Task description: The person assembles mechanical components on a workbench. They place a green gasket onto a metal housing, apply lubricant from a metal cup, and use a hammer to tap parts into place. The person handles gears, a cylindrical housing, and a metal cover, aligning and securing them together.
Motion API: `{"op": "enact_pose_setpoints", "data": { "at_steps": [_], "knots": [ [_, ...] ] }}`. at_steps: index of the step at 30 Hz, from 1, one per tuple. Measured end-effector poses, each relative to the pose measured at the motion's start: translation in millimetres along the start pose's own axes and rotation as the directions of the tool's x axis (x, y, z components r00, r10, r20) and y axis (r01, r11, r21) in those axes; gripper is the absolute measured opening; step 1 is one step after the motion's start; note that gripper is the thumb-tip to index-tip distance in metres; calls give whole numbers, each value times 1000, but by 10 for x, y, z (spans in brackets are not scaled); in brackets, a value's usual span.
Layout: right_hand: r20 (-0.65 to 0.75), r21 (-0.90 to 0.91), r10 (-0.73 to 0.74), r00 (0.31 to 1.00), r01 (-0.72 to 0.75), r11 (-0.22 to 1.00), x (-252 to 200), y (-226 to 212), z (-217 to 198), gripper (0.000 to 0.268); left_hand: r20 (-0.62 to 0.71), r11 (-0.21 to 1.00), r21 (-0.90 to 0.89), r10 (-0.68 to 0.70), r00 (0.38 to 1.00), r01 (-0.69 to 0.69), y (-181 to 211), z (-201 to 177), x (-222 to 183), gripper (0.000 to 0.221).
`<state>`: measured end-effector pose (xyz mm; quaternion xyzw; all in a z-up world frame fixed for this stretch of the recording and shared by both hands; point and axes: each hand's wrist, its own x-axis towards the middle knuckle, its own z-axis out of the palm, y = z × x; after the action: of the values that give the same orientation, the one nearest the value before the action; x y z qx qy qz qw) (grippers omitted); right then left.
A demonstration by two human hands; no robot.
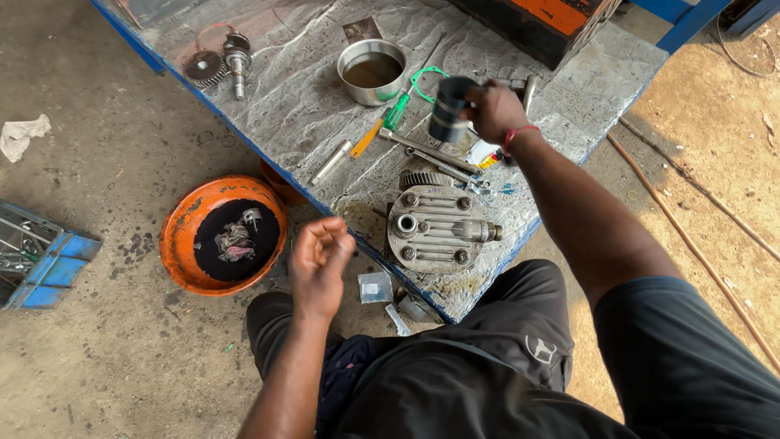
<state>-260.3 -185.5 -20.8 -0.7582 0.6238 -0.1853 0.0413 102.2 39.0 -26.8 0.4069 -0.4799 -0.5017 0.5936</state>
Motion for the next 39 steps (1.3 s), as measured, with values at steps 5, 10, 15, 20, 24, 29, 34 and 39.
{"op": "enact_pose_setpoints", "data": {
  "at_steps": [5, 10, 15, 20, 24, 29, 34, 39],
  "knots": [
    [-240, 38, -549, 801, 572, 819, -6, -679, -658, 25, -64, 951, -160, -278, 959, 265, -127, 50, 875, 53],
    [-96, -269, -803, 588, 761, 590, -234, -1346, -1076, 13, 175, 926, -293, -193, 965, 238, 7, 64, 1534, 78],
    [-24, 31, -817, 577, 817, 576, -262, -1480, -934, 26, 360, 938, -183, -213, 908, 293, -75, 103, 1655, 73],
    [-183, 294, -614, 768, 639, 711, -339, -807, -579, 42, 212, 718, -474, -468, 858, 509, -255, 138, 1471, 70],
    [436, 27, -386, 813, 417, 908, -687, -99, -15, 22, 146, 676, -600, -434, 889, 428, -342, 5, 1292, 74],
    [355, -131, -570, 741, 643, 754, -1160, 88, 426, 36, 5, 749, -572, -404, 915, 334, -388, -44, 1321, 74],
    [343, -129, -634, 693, 703, 699, -1041, 2, 385, 41, -132, 990, 60, 134, 982, -127, -195, 81, 1377, 79],
    [82, 143, -316, 945, 303, 942, -919, 56, 333, 18, -23, 914, 307, 286, 958, -266, 107, 79, 1290, 78]
  ]
}}
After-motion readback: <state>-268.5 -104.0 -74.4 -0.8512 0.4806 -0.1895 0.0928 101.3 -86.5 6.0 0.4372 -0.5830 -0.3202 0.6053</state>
